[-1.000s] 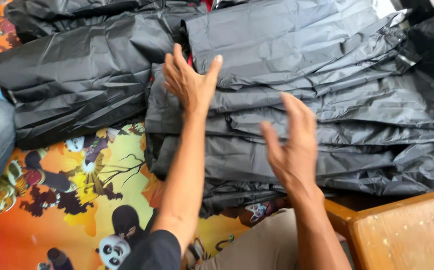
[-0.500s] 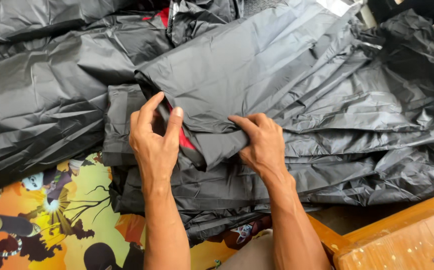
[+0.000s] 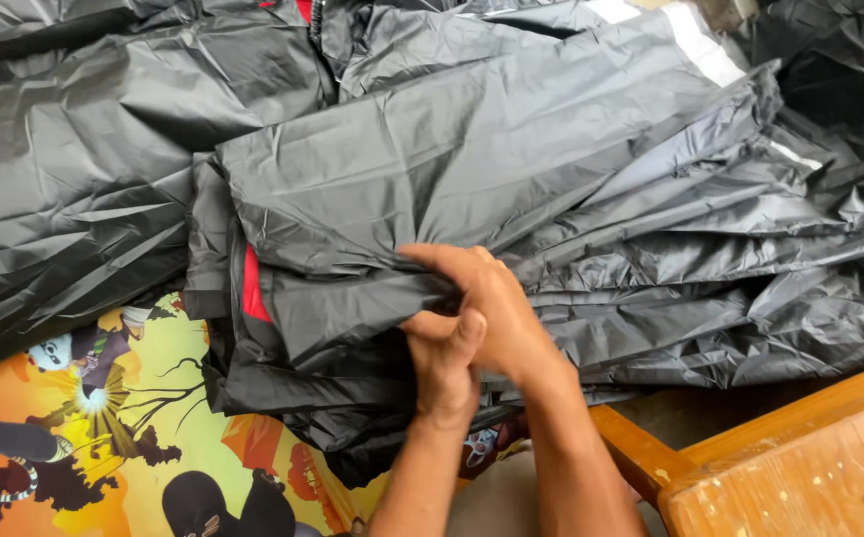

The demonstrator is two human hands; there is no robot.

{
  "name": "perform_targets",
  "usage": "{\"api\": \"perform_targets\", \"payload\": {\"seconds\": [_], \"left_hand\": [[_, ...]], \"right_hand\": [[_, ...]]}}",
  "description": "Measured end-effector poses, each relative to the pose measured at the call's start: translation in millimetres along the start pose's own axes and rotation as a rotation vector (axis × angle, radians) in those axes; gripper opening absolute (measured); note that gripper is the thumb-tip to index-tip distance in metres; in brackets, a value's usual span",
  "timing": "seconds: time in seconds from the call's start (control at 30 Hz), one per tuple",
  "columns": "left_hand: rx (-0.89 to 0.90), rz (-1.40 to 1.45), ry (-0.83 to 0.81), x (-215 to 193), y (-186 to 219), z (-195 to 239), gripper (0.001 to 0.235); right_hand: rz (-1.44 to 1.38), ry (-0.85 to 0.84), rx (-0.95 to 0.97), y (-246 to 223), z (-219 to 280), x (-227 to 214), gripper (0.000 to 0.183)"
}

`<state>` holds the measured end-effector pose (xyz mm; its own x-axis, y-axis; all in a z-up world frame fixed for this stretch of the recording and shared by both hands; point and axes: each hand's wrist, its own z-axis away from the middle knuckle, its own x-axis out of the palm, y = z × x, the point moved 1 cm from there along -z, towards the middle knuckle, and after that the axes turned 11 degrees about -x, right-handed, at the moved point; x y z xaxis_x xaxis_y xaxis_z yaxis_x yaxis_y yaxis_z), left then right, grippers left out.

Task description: The person folds a large black tarp on a wooden table, then places it into a small black pouch with a red zipper. They zip the pouch closed and place it into a plastic crate. The person then picks up another tarp to repeat the process.

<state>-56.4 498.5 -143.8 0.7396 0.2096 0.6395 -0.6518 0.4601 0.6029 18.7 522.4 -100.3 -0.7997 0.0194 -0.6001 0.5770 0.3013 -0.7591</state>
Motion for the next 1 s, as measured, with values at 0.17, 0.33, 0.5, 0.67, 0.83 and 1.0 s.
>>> {"api": "perform_targets", "payload": {"seconds": [0.17,0.33,0.5,0.67,0.83,1.0], "left_hand": [[-0.217,0.341,0.568,45.0,15.5,-1.6,0.072],[-0.155,0.506,0.671,-5.6,0.9,-24.5,0.06],[-0.132,0.537,0.613,-29.2,10.9,-17.5,0.042],[-0.111,0.378,0.612,-61.2,19.2,3.3,0.037],[-0.098,0.439,0.341,-61.5,-6.3,28.8,0.042],[0.079,0.366,-0.074,-22.5,-23.4,29.4,0.02]], "right_hand": [[-0.782,-0.196,0.522,1.1,8.2,-37.4,0.061],[-0.161,0.652,0.448,59.3,21.0,-19.3,0.043],[0.228,0.999,1.036,93.0,41.1,-27.8,0.115],[-0.711,1.189,1.086,75.1,4.4,-26.1,0.114],[-0.561,1.296,1.239,139.1,46.5,13.2,0.079],[-0.642,1.431,1.031,87.0,24.1,6.8,0.06]]}}
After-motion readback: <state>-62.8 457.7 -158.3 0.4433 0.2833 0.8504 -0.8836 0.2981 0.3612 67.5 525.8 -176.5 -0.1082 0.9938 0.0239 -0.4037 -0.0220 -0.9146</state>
